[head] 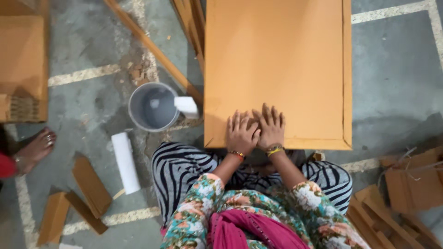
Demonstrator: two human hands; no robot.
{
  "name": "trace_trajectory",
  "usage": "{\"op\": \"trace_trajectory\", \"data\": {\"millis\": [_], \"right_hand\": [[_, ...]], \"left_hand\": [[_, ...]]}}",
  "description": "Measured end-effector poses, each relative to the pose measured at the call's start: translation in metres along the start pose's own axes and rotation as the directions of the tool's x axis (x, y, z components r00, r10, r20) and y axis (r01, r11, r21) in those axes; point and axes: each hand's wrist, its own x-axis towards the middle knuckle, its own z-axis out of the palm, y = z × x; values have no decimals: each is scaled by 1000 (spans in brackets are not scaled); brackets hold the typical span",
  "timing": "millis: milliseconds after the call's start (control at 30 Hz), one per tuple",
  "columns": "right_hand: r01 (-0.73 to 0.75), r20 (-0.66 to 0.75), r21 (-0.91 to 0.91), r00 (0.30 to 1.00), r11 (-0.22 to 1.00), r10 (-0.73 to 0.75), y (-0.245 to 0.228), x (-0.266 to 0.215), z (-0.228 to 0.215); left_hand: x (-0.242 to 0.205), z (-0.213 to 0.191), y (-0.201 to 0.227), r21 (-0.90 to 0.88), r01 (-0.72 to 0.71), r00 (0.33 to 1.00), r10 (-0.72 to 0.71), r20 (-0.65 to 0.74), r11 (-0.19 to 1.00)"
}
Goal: The person sits on the floor and assembles a cardboard box by hand. They apply a white adhesive substance from a bucket using a foam roller to the edges of a cardboard flap, then fold and press the flap onto the box body to secure it.
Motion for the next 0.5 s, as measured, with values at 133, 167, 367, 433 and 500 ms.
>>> {"op": "trace_trajectory", "data": {"millis": [133,167,367,433,500], "right_hand": [[14,30,-45,999,999,-13,4,-6,12],[32,15,-70,999,997,-31,7,-4,13],[343,24,-54,939,938,-342,56,-16,-3],[411,0,-66,911,909,-412,100,-18,-20],[352,-33,-128,933,927,-359,144,-19,-39]], "left_hand": [[-5,5,-3,14,-29,996,30,-88,999],[-7,4,-6,30,-38,997,40,-67,999],[-7,-1,-32,14,-104,993,104,47,994],[-3,-8,-46,-1,24,979,-23,201,1000],[-2,-12,-49,30,4,999,-6,53,1000]]}}
